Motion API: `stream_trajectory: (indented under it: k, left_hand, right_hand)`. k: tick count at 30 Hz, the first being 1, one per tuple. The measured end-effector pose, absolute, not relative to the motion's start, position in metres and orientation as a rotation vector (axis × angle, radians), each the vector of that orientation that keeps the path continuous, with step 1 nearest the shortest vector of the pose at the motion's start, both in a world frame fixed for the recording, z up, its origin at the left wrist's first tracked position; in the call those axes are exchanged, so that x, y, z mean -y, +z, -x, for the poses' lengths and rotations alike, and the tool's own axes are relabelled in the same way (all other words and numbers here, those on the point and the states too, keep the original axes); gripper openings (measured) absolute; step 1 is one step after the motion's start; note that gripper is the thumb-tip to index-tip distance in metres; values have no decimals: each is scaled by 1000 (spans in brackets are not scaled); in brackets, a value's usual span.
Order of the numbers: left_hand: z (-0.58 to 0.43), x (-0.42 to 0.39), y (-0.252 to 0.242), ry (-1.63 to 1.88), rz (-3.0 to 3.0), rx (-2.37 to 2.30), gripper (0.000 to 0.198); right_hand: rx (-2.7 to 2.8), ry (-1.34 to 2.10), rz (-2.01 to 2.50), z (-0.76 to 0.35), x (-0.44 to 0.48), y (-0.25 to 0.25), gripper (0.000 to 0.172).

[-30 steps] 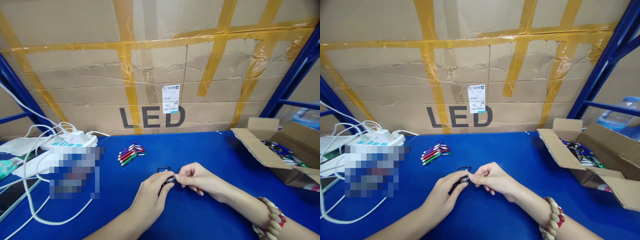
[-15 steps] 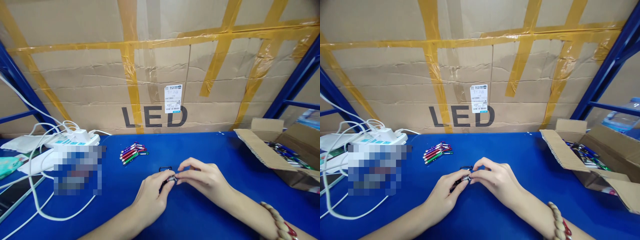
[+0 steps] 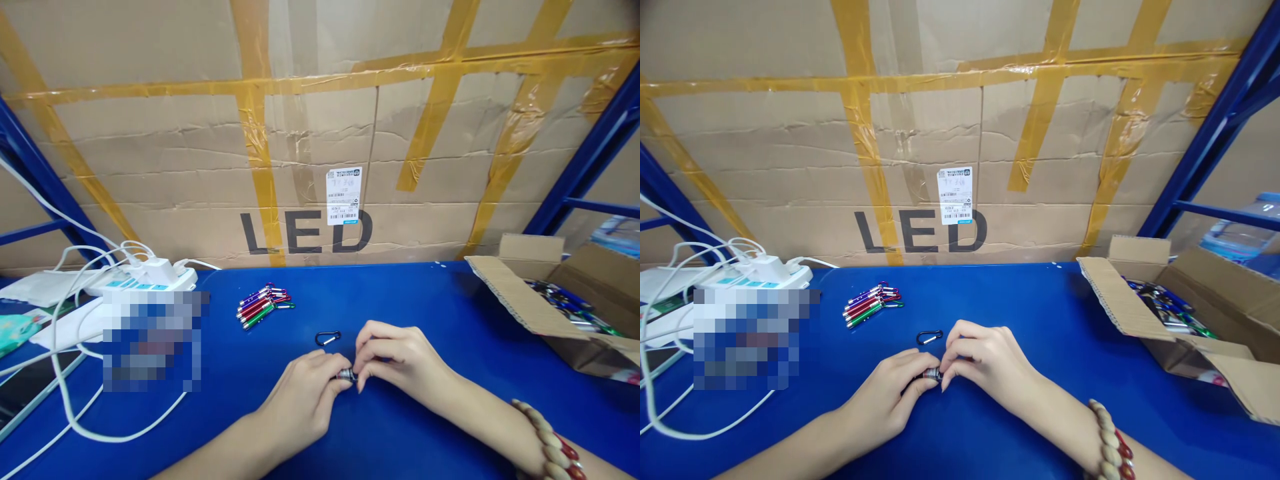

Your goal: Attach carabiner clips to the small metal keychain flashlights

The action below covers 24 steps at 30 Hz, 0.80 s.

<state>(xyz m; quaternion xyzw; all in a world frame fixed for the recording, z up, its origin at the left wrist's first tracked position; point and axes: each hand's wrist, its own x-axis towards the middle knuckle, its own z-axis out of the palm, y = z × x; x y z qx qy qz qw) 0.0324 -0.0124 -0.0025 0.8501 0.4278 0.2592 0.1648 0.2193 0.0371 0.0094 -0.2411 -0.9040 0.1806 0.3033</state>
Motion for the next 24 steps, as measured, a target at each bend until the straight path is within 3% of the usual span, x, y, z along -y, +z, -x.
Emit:
stream_trajectory:
  k: [16, 24]
  left_hand:
    - [-34, 16, 2, 717, -2244, -1069, 19]
    - [-34, 17, 3, 677, -2293, -1102, 17]
  right_hand:
    - [2103, 1083, 816, -210, -30, 18, 28]
    - [2450, 647, 667, -221, -34, 20, 25]
